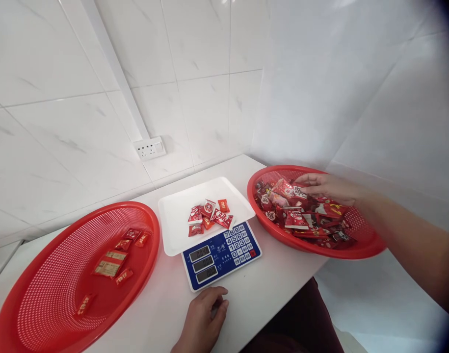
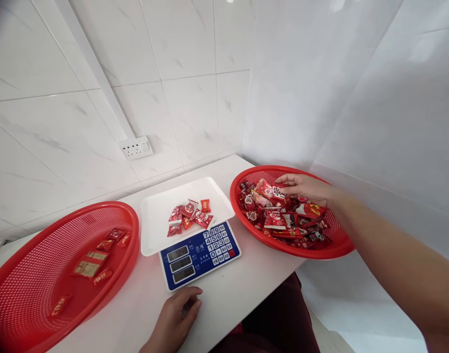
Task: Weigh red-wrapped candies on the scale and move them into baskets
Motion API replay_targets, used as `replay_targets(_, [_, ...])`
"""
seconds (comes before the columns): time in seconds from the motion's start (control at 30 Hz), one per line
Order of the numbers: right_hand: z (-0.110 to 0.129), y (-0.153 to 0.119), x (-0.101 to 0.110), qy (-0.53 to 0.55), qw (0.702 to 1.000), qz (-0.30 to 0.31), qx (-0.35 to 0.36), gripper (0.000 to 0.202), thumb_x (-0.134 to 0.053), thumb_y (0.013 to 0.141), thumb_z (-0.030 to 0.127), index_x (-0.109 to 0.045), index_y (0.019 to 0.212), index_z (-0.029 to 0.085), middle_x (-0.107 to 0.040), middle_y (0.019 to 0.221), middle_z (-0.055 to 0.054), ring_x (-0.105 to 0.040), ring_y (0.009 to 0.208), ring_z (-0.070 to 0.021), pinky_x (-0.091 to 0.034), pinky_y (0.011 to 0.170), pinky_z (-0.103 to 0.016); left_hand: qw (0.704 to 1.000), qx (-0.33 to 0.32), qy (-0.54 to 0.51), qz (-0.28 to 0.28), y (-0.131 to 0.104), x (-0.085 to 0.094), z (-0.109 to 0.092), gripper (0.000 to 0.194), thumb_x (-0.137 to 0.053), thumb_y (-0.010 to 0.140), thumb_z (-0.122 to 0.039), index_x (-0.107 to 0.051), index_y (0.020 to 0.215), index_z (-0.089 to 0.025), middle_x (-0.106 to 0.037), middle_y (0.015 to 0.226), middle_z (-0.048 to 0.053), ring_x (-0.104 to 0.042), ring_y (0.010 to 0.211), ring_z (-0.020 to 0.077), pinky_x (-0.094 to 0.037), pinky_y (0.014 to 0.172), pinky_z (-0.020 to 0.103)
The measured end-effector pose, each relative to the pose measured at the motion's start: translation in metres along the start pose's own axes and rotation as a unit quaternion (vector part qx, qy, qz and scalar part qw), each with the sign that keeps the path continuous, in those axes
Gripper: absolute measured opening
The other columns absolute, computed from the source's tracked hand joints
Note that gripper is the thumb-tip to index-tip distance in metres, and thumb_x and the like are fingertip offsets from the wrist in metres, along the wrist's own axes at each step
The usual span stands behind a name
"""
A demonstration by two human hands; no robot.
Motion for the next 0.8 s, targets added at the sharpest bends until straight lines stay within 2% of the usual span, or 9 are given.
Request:
replay_targets(0.1, [-0.001,0.001,-0.002,-0.020,1.000,-0.008,0.000,0.035,-0.065,0.072,0.037,-0.055,0.103,0.022,-0.059,0.107,-0.008,-0.056,0.088,-0.0186,-0.047,0.072,-0.027,1.000,0.000,0.002,0.003,0.000,0.000,0.001,0.022,-0.047,0.086,-0.027,-0.064,0.100,-0.021,-0.069,0.084,0.005,-0.064,0.074,0.0158,-0.053,0.068,0.024])
replay_targets(0.2, [0.007,-0.001,-0.006,-0.007,0.999,-0.033,0.003,0.033,-0.063,0.073,0.033,-0.054,0.103,0.023,-0.059,0.114,-0.008,-0.056,0.092,-0.0200,-0.049,0.073,-0.028,1.000,0.004,0.002,0.007,-0.001,0.000,0.001,0.023,-0.047,0.086,-0.027,-0.064,0.101,-0.021,-0.069,0.085,0.005,-0.064,0.074,0.0156,-0.053,0.068,0.024])
replay_targets(0.3, [0.027,-0.007,-0.019,0.058,0.993,-0.099,0.026,0.028,-0.062,0.073,0.028,-0.055,0.100,0.025,-0.061,0.110,-0.006,-0.057,0.092,-0.0188,-0.050,0.073,-0.028,1.000,0.010,0.003,0.007,-0.001,0.000,-0.001,0.022,-0.049,0.085,-0.025,-0.064,0.100,-0.021,-0.069,0.085,0.004,-0.064,0.074,0.0154,-0.053,0.068,0.024])
replay_targets(0.37, [0.044,-0.011,-0.037,0.111,0.986,-0.112,0.052,0.025,-0.062,0.073,0.025,-0.055,0.097,0.025,-0.063,0.101,-0.004,-0.058,0.088,-0.0169,-0.051,0.072,-0.027,1.000,0.011,0.005,0.010,-0.001,0.001,-0.003,0.022,-0.050,0.084,-0.023,-0.064,0.100,-0.021,-0.070,0.086,0.004,-0.065,0.074,0.0154,-0.053,0.069,0.025])
replay_targets(0.43, [0.062,-0.013,-0.062,0.137,0.986,-0.070,0.070,0.024,-0.063,0.074,0.026,-0.055,0.097,0.025,-0.063,0.093,-0.003,-0.059,0.081,-0.0150,-0.051,0.068,-0.026,1.000,0.009,0.006,0.012,-0.001,0.001,-0.004,0.022,-0.050,0.084,-0.023,-0.065,0.100,-0.021,-0.070,0.088,0.004,-0.065,0.075,0.0156,-0.053,0.070,0.025])
replay_targets(0.5, [0.078,-0.012,-0.091,0.135,0.988,-0.001,0.077,0.024,-0.063,0.075,0.028,-0.056,0.097,0.024,-0.062,0.090,-0.002,-0.058,0.074,-0.0131,-0.051,0.065,-0.026,1.000,0.009,0.005,0.012,-0.002,0.002,-0.005,0.022,-0.051,0.084,-0.023,-0.064,0.101,-0.021,-0.070,0.089,0.004,-0.065,0.077,0.0158,-0.052,0.072,0.026])
replay_targets(0.67, [0.101,0.002,-0.155,0.155,0.974,0.139,0.094,0.022,-0.062,0.075,0.025,-0.056,0.096,0.021,-0.062,0.087,-0.003,-0.058,0.074,-0.0126,-0.051,0.074,-0.030,1.000,0.020,0.001,0.013,-0.004,0.004,-0.004,0.023,-0.051,0.083,-0.022,-0.064,0.102,-0.020,-0.069,0.087,0.004,-0.064,0.076,0.0158,-0.052,0.071,0.026])
replay_targets(0.73, [0.104,0.009,-0.170,0.142,0.976,0.139,0.084,0.017,-0.059,0.076,0.023,-0.056,0.093,0.020,-0.063,0.090,-0.004,-0.059,0.077,-0.0141,-0.050,0.077,-0.033,1.000,0.020,0.001,0.014,-0.004,0.004,-0.004,0.024,-0.050,0.084,-0.023,-0.064,0.103,-0.020,-0.069,0.086,0.004,-0.063,0.075,0.0156,-0.052,0.070,0.026])
replay_targets(0.8, [0.104,0.013,-0.175,0.120,0.984,0.103,0.078,0.011,-0.058,0.077,0.020,-0.057,0.088,0.020,-0.063,0.093,-0.005,-0.059,0.084,-0.0161,-0.050,0.079,-0.034,1.000,0.018,0.000,0.015,-0.004,0.004,-0.004,0.024,-0.050,0.084,-0.022,-0.064,0.103,-0.020,-0.068,0.087,0.004,-0.063,0.076,0.0154,-0.052,0.071,0.026])
Point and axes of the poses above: each hand's wrist, its own y-axis towards the middle knuckle, its own x-axis out of the back of the hand, z = x × y, the point moved 1 cm from there along y, towards the middle knuckle
